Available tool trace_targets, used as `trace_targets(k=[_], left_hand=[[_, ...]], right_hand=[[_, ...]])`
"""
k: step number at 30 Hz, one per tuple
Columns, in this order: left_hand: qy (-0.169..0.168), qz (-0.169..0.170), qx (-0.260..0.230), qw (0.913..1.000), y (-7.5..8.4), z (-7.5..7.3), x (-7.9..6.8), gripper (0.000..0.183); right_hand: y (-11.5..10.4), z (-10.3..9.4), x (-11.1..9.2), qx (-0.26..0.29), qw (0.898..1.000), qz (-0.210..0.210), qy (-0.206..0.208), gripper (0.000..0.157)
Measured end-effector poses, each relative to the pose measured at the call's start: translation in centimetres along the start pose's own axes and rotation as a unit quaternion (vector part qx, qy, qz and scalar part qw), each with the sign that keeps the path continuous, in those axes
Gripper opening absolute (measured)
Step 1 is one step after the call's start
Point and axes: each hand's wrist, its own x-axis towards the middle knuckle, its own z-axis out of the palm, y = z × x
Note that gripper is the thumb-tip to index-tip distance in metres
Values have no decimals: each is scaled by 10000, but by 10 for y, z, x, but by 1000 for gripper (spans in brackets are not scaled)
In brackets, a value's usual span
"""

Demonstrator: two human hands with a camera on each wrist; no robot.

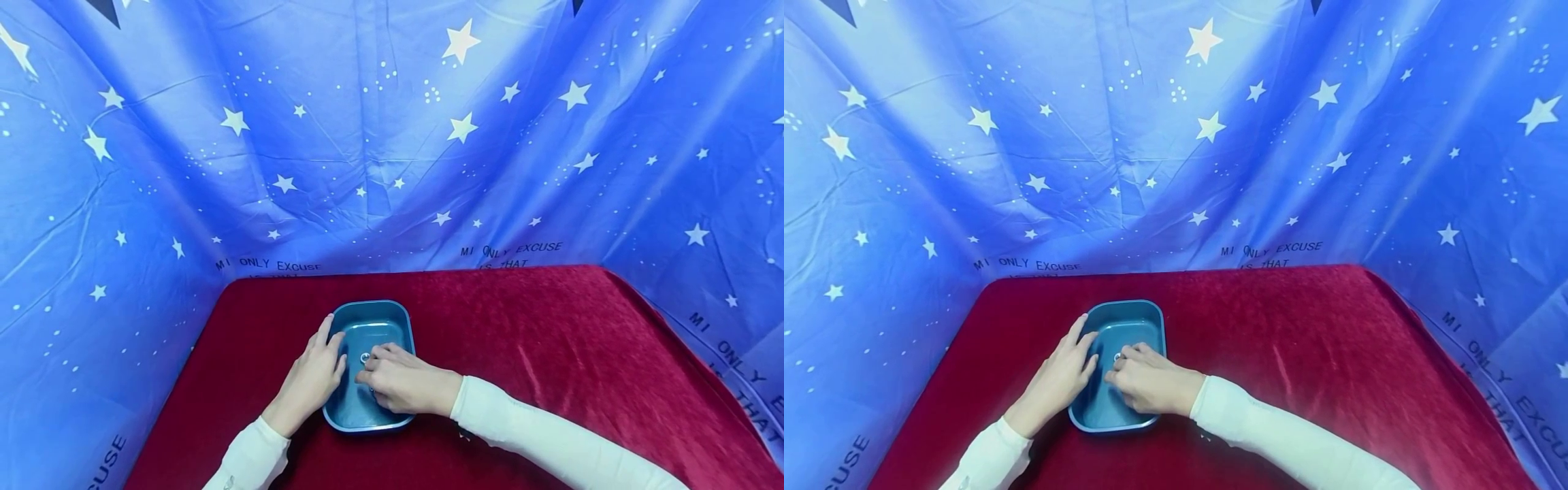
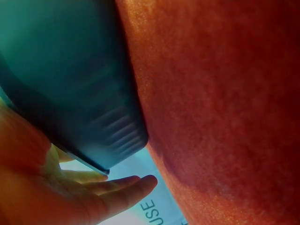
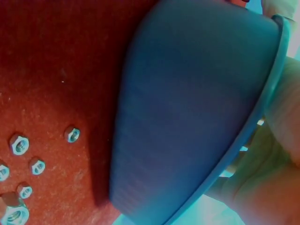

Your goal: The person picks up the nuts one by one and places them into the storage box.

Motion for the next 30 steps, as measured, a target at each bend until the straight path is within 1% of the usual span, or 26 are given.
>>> trace_targets(k=[7, 15, 23, 30], left_hand=[[8, 5, -18, 10000, 1, 0, 0, 49], [124, 35, -2, 9999, -1, 2, 0, 46], [74, -14, 5, 10000, 0, 2, 0, 47], [60, -75, -36, 9999, 1, 1, 0, 47]], right_hand=[[1, 2, 0, 120, 9999, 38, -90, 36], [0, 1, -2, -35, 9998, -77, 175, 32], [2, -6, -11, -105, 9993, -8, 369, 32], [6, -13, -19, 58, 9988, 78, 474, 34]])
